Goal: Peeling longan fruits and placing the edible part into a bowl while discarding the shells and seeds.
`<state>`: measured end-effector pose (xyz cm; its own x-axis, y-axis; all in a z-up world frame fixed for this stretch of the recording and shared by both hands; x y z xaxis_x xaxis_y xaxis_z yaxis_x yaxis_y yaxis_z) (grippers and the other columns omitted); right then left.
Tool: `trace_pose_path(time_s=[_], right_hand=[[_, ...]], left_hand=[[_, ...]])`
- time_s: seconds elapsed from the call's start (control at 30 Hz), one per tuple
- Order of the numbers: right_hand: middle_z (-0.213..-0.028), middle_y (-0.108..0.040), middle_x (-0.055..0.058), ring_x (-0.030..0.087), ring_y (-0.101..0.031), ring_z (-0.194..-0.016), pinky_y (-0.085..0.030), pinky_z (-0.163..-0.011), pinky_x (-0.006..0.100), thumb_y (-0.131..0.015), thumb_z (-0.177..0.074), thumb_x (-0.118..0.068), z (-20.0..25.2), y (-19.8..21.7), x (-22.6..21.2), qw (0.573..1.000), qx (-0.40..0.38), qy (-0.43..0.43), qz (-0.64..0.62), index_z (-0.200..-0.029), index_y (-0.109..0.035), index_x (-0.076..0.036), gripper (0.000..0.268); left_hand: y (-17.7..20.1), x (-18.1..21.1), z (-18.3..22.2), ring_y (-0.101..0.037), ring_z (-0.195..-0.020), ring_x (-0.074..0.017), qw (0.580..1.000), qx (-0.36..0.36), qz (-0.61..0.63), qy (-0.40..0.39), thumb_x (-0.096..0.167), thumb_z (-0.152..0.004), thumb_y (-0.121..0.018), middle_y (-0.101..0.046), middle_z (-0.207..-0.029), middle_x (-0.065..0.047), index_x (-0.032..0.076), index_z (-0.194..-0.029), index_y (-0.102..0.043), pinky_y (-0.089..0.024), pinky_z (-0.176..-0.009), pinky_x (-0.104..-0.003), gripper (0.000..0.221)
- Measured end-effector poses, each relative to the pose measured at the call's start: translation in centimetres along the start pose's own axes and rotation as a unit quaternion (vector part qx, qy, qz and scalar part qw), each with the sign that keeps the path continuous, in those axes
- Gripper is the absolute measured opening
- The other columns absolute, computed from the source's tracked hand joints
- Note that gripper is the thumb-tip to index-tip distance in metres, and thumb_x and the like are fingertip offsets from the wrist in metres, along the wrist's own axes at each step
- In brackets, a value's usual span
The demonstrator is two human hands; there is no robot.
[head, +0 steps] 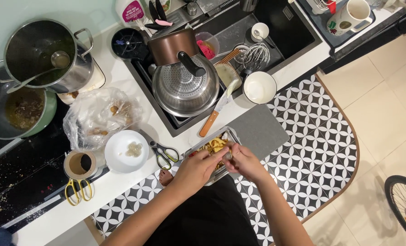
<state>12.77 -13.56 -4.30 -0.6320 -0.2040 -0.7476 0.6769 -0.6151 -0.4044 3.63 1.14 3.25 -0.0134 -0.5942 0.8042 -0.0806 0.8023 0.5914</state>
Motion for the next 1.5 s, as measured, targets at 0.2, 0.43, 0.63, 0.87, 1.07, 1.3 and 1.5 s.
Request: trace_pose_path(time_s=[0.2, 0.43, 0.63, 0.87, 1.07, 1.3, 1.5], right_hand=[[-0.098, -0.061, 0.003, 0.011, -0.059, -0.087, -0.052, -0.075, 0.026, -0.061, -0.098, -0.034, -1.4, 1.5, 2.5, 0.975, 0.040, 0.023, -0.219, -0.111, -0.060, -0.003, 0.033], [-0.101, -0.063, 0.006, 0.015, -0.062, -0.092, -0.053, -0.085, 0.027, -0.062, -0.098, -0.030, -2.2, 1.8, 3.7, 0.954, 0.004, 0.033, -0.299, -0.121, -0.062, 0.000, 0.038], [-0.095, -0.062, 0.004, 0.013, -0.054, -0.079, -0.049, -0.075, 0.027, -0.068, -0.099, -0.024, -4.2, 3.2, 8.9, 0.891, 0.025, 0.028, -0.453, -0.122, -0.062, 0.003, 0.036], [-0.091, -0.062, 0.003, 0.015, -0.063, -0.083, -0.056, -0.075, 0.029, -0.072, -0.096, -0.011, -9.4, -6.3, 2.5, 0.979, -0.009, 0.075, -0.189, -0.118, -0.065, 0.001, 0.025], [-0.096, -0.070, 0.010, 0.017, -0.071, -0.084, -0.065, -0.076, 0.032, -0.072, -0.096, -0.013, -17.6, -16.1, 4.9, 0.997, -0.068, 0.020, -0.039, -0.110, -0.068, 0.005, 0.022], [-0.087, -0.074, 0.011, 0.017, -0.074, -0.072, -0.062, -0.064, 0.029, -0.068, -0.097, -0.009, -17.9, -17.6, 4.9, 0.982, -0.020, 0.100, 0.158, -0.105, -0.068, 0.007, 0.018], [-0.074, -0.078, 0.011, 0.018, -0.076, -0.063, -0.057, -0.060, 0.031, -0.073, -0.091, -0.018, -8.6, -4.7, -1.7, 0.859, 0.156, 0.049, 0.486, -0.093, -0.074, -0.001, 0.017]], left_hand=[[-1.3, -0.5, 0.8, -0.069, -0.072, -0.0302, 0.968, -0.107, -0.217, -0.063, 0.007, -0.084, -0.063, -0.057, -0.097, -0.013, 0.028, -0.157, -0.042, -0.056, -0.054, -0.044, 0.079], [-2.0, -1.5, 1.4, -0.069, -0.075, -0.0336, 0.964, -0.170, -0.198, -0.053, 0.007, -0.086, -0.061, -0.057, -0.105, -0.016, 0.026, -0.158, -0.038, -0.057, -0.056, -0.046, 0.078], [-2.7, -4.9, 2.4, -0.070, -0.082, -0.0355, 0.990, -0.018, 0.014, 0.136, 0.020, -0.103, -0.058, -0.068, -0.093, -0.017, 0.027, -0.143, -0.060, -0.056, -0.070, -0.045, 0.041], [4.7, -3.9, 7.7, -0.067, -0.066, -0.0309, 0.959, 0.140, -0.044, 0.241, 0.019, -0.098, -0.060, -0.066, -0.080, -0.013, 0.025, -0.141, -0.065, -0.051, -0.059, -0.042, 0.045], [7.7, -10.0, 14.8, -0.057, -0.058, -0.0114, 0.840, 0.309, 0.188, 0.404, 0.020, -0.098, -0.063, -0.062, -0.065, -0.007, 0.022, -0.135, -0.070, -0.051, -0.057, -0.031, 0.038], [7.3, -12.2, 16.3, -0.050, -0.062, -0.0083, 0.863, 0.300, 0.178, 0.366, 0.027, -0.101, -0.062, -0.072, -0.075, -0.006, 0.018, -0.134, -0.069, -0.049, -0.060, -0.027, 0.035], [1.8, -8.5, 10.5, -0.076, -0.073, -0.0278, 0.928, 0.028, 0.232, 0.290, 0.030, -0.095, -0.059, -0.078, -0.082, -0.015, 0.016, -0.128, -0.068, -0.057, -0.069, -0.040, 0.037]])
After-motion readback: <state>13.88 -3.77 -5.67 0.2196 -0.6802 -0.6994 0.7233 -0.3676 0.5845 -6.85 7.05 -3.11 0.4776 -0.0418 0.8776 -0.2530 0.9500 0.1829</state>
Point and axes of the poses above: each hand's wrist, its own z-axis away from the middle knuckle, its own y-axis out of the back of the hand, x = y × z, the point moved 5 cm from there along -z, towards the middle knuckle
